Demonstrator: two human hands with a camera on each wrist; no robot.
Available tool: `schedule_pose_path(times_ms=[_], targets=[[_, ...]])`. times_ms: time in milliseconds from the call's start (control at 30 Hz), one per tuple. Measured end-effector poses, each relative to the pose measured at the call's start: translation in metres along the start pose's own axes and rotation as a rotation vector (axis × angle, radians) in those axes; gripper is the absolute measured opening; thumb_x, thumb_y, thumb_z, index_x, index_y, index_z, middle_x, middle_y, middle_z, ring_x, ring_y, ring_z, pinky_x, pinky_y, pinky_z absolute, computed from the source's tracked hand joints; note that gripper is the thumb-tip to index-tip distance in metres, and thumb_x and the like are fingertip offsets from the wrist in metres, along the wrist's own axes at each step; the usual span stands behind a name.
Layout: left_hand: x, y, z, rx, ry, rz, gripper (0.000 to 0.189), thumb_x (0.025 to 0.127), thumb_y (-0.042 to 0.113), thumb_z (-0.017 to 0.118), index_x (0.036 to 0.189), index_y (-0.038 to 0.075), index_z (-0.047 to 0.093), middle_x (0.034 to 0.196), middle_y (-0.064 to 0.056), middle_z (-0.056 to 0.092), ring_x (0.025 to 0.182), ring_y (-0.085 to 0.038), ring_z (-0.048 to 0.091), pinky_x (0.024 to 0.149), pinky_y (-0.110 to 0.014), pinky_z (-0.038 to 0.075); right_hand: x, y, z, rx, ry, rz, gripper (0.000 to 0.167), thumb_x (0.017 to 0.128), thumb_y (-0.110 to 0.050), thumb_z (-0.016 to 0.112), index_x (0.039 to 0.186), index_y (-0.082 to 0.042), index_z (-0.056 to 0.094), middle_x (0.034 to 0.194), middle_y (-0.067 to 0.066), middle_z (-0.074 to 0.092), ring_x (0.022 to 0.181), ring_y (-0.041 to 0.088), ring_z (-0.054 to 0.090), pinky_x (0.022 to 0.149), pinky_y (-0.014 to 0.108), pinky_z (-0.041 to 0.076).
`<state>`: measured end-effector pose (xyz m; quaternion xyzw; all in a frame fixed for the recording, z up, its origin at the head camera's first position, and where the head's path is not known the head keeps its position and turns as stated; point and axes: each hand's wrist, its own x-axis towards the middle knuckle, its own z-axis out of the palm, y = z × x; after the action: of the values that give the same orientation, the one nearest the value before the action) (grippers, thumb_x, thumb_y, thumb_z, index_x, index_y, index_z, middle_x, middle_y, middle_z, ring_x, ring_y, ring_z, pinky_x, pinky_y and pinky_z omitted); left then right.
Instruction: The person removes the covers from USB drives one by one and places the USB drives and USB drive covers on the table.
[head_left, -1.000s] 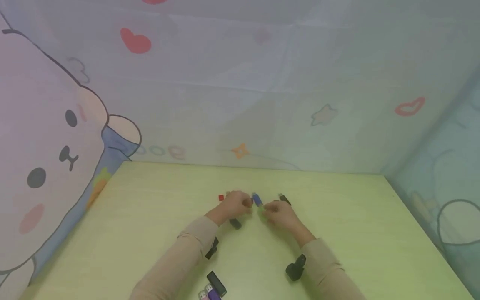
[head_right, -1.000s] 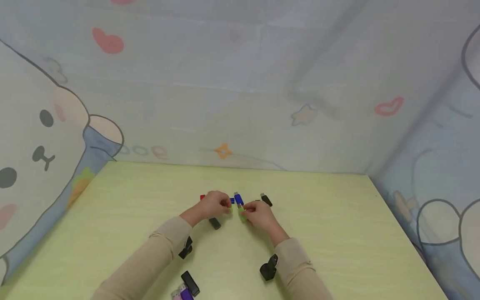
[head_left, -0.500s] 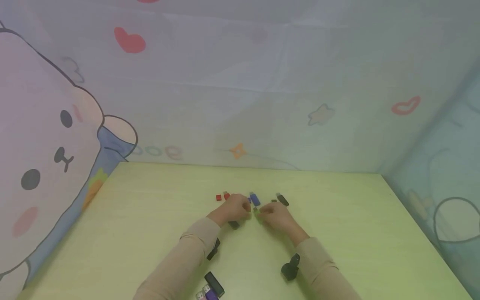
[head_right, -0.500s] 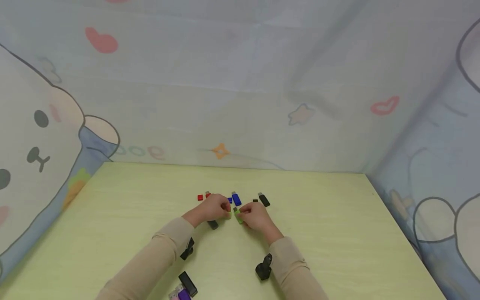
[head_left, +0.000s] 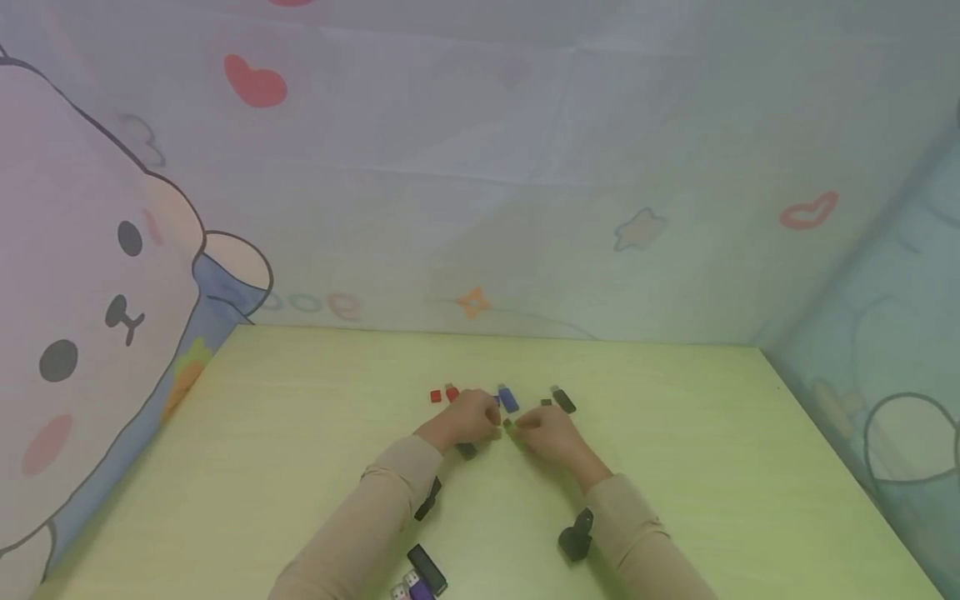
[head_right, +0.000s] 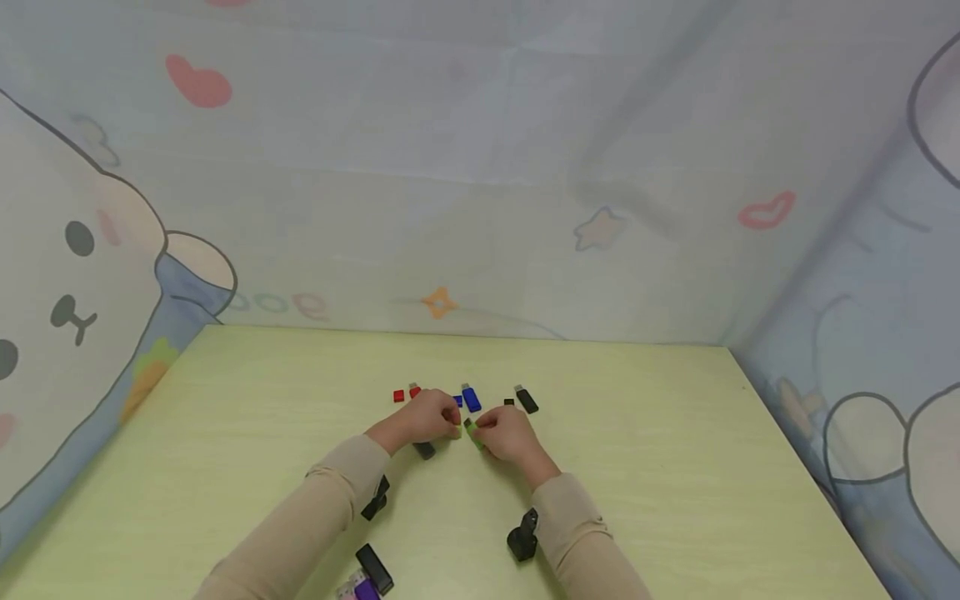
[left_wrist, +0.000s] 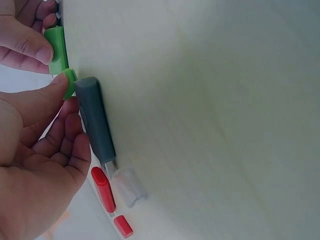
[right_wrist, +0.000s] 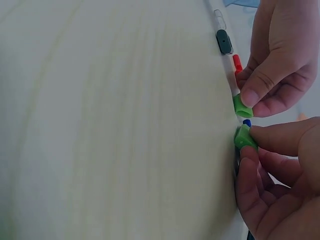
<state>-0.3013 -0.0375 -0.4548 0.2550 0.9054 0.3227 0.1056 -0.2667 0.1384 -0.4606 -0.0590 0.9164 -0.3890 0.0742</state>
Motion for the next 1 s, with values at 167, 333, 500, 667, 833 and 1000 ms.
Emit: schedule_pose_path(times_ms=[167, 333, 500, 667, 833, 1000], targets=[[-0.0007, 0.0014, 0.0, 0.006, -0.004, -0.008, 0.008, 0.08, 0.005, 0.073, 0.086, 0.0, 0.071, 0.086, -0.008, 0.067, 0.083, -0.019, 0.058, 0.079, -0.033, 0.049, -0.0004, -0.0007, 0.0004, -0.011, -0.004, 0.011, 0.024, 0.089, -0.016, 0.066, 0.105, 0.001, 0.071, 0.102, 0.014, 0.071, 0.074, 0.014, 0.063, 0.07, 0.031, 0.054], [-0.0006, 0.0023, 0.0004, 0.017, -0.004, -0.013, 0.008, 0.079, 0.004, 0.074, 0.086, -0.001, 0.072, 0.087, -0.009, 0.068, 0.083, -0.02, 0.059, 0.079, -0.033, 0.049, -0.0015, 0.0002, 0.0003, 0.002, -0.011, 0.02, 0.023, 0.09, -0.014, 0.065, 0.105, 0.002, 0.07, 0.093, 0.01, 0.071, 0.067, 0.013, 0.06, 0.065, 0.029, 0.053], [-0.001, 0.0028, -0.0004, 0.016, -0.009, -0.018, 0.01, 0.08, 0.004, 0.073, 0.088, -0.002, 0.073, 0.089, -0.011, 0.07, 0.083, -0.02, 0.06, 0.08, -0.033, 0.05, -0.0012, 0.0015, 0.0006, 0.007, -0.013, 0.033, 0.022, 0.09, -0.012, 0.064, 0.104, 0.002, 0.07, 0.09, 0.008, 0.07, 0.067, 0.013, 0.06, 0.064, 0.028, 0.053], [-0.0014, 0.0022, -0.0007, 0.007, -0.018, -0.02, 0.01, 0.081, 0.004, 0.072, 0.089, -0.002, 0.074, 0.091, -0.012, 0.07, 0.082, -0.019, 0.059, 0.08, -0.033, 0.05, -0.0011, 0.0013, -0.0002, 0.002, -0.012, 0.029, 0.022, 0.09, -0.012, 0.064, 0.104, 0.003, 0.07, 0.091, 0.009, 0.071, 0.068, 0.014, 0.06, 0.063, 0.029, 0.053], [-0.0016, 0.0016, -0.0011, 0.001, -0.021, -0.02, 0.009, 0.082, 0.004, 0.072, 0.089, -0.001, 0.074, 0.09, -0.011, 0.071, 0.079, -0.016, 0.057, 0.077, -0.032, 0.05, 0.0001, 0.0008, 0.0001, 0.009, -0.015, 0.034, 0.023, 0.089, -0.012, 0.064, 0.105, 0.004, 0.07, 0.094, 0.011, 0.071, 0.067, 0.013, 0.061, 0.063, 0.028, 0.053], [-0.0015, 0.0007, -0.0023, -0.026, -0.028, -0.017, 0.007, 0.083, 0.004, 0.07, 0.087, -0.001, 0.074, 0.08, -0.006, 0.068, 0.07, -0.013, 0.052, 0.067, -0.025, 0.046, 0.0018, 0.0019, 0.0001, 0.008, -0.019, 0.035, 0.022, 0.09, -0.014, 0.064, 0.103, 0.002, 0.071, 0.085, 0.008, 0.07, 0.064, 0.013, 0.058, 0.061, 0.027, 0.051]])
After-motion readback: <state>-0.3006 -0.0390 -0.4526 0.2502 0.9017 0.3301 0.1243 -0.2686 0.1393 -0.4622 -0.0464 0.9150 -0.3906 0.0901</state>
